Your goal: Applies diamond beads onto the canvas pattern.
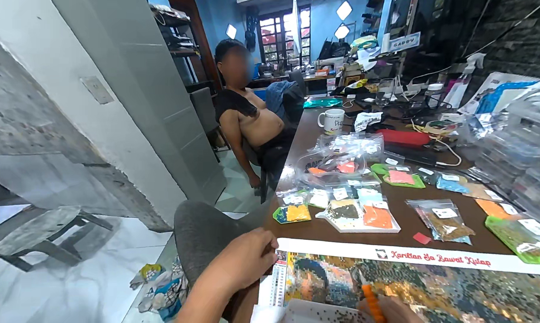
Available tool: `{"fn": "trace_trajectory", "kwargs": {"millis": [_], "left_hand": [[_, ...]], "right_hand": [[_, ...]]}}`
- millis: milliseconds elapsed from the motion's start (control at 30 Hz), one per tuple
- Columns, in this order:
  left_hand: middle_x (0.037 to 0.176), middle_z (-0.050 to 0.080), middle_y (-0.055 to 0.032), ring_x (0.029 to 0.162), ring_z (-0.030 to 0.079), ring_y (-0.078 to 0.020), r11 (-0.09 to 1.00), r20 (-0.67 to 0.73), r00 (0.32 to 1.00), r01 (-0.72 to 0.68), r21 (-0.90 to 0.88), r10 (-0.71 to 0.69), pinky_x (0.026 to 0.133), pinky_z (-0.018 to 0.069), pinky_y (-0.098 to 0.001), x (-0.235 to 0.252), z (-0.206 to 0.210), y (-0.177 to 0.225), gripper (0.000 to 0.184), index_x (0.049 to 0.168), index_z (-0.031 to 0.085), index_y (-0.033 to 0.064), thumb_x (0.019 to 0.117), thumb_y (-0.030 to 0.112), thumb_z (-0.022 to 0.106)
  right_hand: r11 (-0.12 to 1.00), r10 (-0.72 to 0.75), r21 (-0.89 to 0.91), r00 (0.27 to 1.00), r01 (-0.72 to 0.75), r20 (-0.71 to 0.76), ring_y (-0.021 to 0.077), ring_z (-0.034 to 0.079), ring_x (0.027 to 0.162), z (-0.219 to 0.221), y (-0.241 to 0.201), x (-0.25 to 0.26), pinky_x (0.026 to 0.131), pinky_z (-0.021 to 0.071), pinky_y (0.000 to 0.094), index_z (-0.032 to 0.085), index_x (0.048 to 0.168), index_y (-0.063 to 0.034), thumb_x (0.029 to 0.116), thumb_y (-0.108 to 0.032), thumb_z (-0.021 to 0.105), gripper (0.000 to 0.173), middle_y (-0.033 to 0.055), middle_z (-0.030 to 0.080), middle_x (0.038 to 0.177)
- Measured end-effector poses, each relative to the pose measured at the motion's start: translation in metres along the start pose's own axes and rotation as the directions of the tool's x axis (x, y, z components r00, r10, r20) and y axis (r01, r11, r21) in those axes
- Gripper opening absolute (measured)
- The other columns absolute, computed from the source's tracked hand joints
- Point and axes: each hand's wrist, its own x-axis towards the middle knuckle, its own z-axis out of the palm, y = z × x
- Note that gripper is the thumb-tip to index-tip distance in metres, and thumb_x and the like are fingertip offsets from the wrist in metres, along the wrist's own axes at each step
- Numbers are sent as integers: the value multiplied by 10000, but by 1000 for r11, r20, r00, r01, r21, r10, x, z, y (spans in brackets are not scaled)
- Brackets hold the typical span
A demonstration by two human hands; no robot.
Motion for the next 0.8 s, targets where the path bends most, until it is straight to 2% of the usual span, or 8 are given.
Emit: {"fn": "trace_trajectory", "kwargs": {"millis": [167,233,333,433,567,667,733,800], "left_hand": [[1178,644,-196,1120,610,-342,960,156,970,145,239,-186,981,457,-549,22,-16,37,374,1233,637,6,983,279,692],[1188,649,-225,1130,610,-364,957,218,955,146,249,-203,998,444,-574,36,-17,35,424,1235,642,-26,958,283,730],[1189,637,-223,1108,605,-328,966,287,934,157,206,-213,989,450,-528,52,-17,26,427,1237,626,-40,951,255,742],[1097,609,-187,974,580,-257,981,272,943,176,83,-192,883,479,-456,56,-14,14,374,1171,592,-39,938,204,755],[1076,598,-180,960,569,-246,987,236,960,159,-14,-152,884,473,-437,52,-10,6,372,1169,579,-45,928,169,764],[1055,602,-181,947,573,-251,986,194,971,154,-64,-140,876,477,-450,50,-7,3,363,1151,588,-44,919,166,772],[1062,605,-186,957,577,-263,985,164,979,138,-99,-120,884,476,-467,47,-4,-2,369,1156,588,-41,918,173,770],[1058,609,-186,957,579,-269,986,138,986,108,-124,-91,884,473,-477,45,-3,-8,408,1166,598,-35,926,248,769]], "right_hand": [[997,-19,-69,1000,20,10,515,605,1143,1,-2,0,1062,402,612,646,1122,67,815,-493,780,652,345,632,1197],[993,-6,-121,1000,9,25,498,614,1157,1,-4,-1,1096,358,634,649,1146,41,825,-511,772,650,326,637,1222],[986,1,-166,999,6,42,478,621,1154,1,-7,-1,1088,348,651,653,1170,12,840,-531,752,643,305,642,1226],[983,-7,-181,999,14,39,470,621,1164,2,-6,-1,1089,350,643,656,1170,-1,849,-540,740,634,302,647,1220],[985,-9,-169,999,17,51,463,615,1188,-1,-6,0,1090,350,641,658,1178,-10,853,-524,746,615,290,652,1233],[987,27,-160,995,-11,100,471,597,1230,-4,-8,3,1115,310,671,654,1191,-5,848,-521,757,628,289,641,1273],[984,31,-178,991,-7,129,478,582,1250,-7,-10,5,1121,294,677,641,1225,-2,839,-560,751,688,291,624,1309],[981,29,-196,990,-2,136,468,570,1273,-7,-12,6,1133,287,670,622,1265,2,821,-623,738,775,282,611,1344]]}}
